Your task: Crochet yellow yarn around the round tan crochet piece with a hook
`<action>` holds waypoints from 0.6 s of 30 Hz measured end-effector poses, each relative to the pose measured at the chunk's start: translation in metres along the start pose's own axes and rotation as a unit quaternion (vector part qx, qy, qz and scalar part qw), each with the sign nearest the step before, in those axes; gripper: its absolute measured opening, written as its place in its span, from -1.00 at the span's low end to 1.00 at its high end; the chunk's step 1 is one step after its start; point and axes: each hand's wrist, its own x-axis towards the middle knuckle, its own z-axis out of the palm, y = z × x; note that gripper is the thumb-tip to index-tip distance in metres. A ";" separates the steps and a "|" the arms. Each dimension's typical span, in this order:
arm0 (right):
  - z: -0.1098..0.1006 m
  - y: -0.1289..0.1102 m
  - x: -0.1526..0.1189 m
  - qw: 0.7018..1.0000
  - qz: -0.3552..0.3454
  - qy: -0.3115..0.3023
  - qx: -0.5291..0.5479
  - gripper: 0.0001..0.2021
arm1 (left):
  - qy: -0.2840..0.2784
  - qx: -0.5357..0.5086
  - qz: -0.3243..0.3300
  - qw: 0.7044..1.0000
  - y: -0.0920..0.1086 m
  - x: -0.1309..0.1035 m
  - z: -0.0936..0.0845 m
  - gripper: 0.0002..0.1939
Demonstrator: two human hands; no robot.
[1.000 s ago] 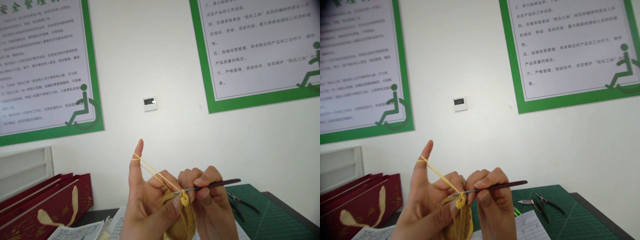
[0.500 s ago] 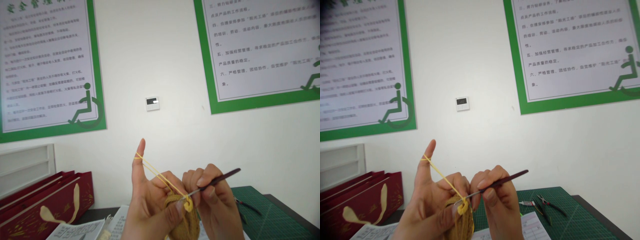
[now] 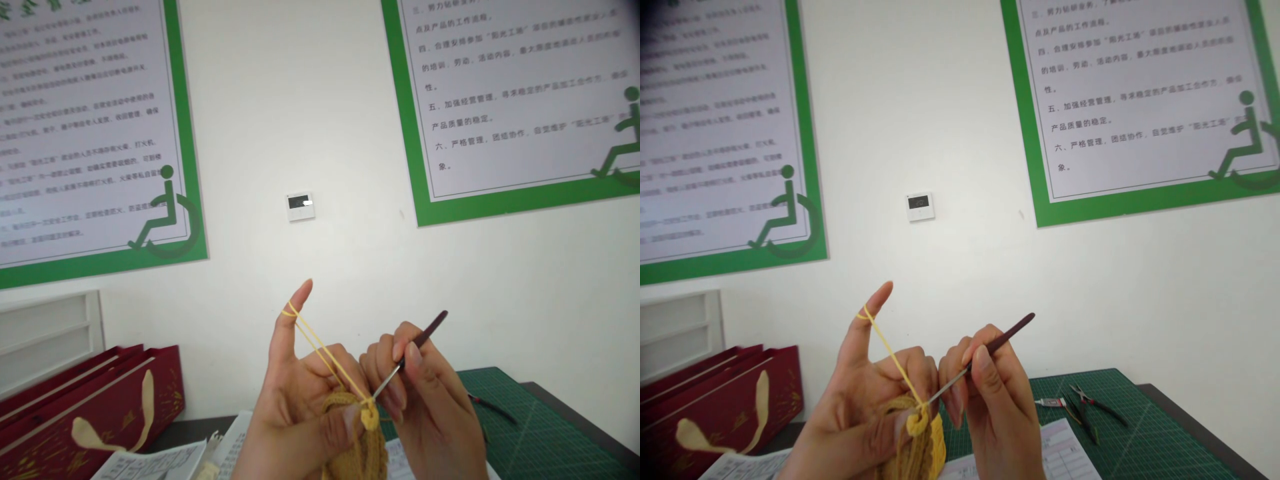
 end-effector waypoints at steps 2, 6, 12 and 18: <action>0.002 0.000 0.001 1.000 0.015 0.008 0.012 -0.74 | 0.015 0.011 0.001 1.000 -0.001 0.000 0.002 0.10; 0.003 0.000 0.004 0.997 0.066 0.026 0.024 -0.69 | 0.072 0.046 0.030 0.996 -0.005 -0.002 0.009 0.00; 0.001 -0.004 0.006 0.990 0.132 0.054 -0.008 -0.70 | 0.113 0.092 0.030 0.989 -0.006 -0.003 0.016 -0.06; -0.006 -0.014 0.012 0.980 0.174 0.018 -0.094 -0.66 | 0.134 0.119 0.048 0.983 -0.005 0.001 0.016 0.21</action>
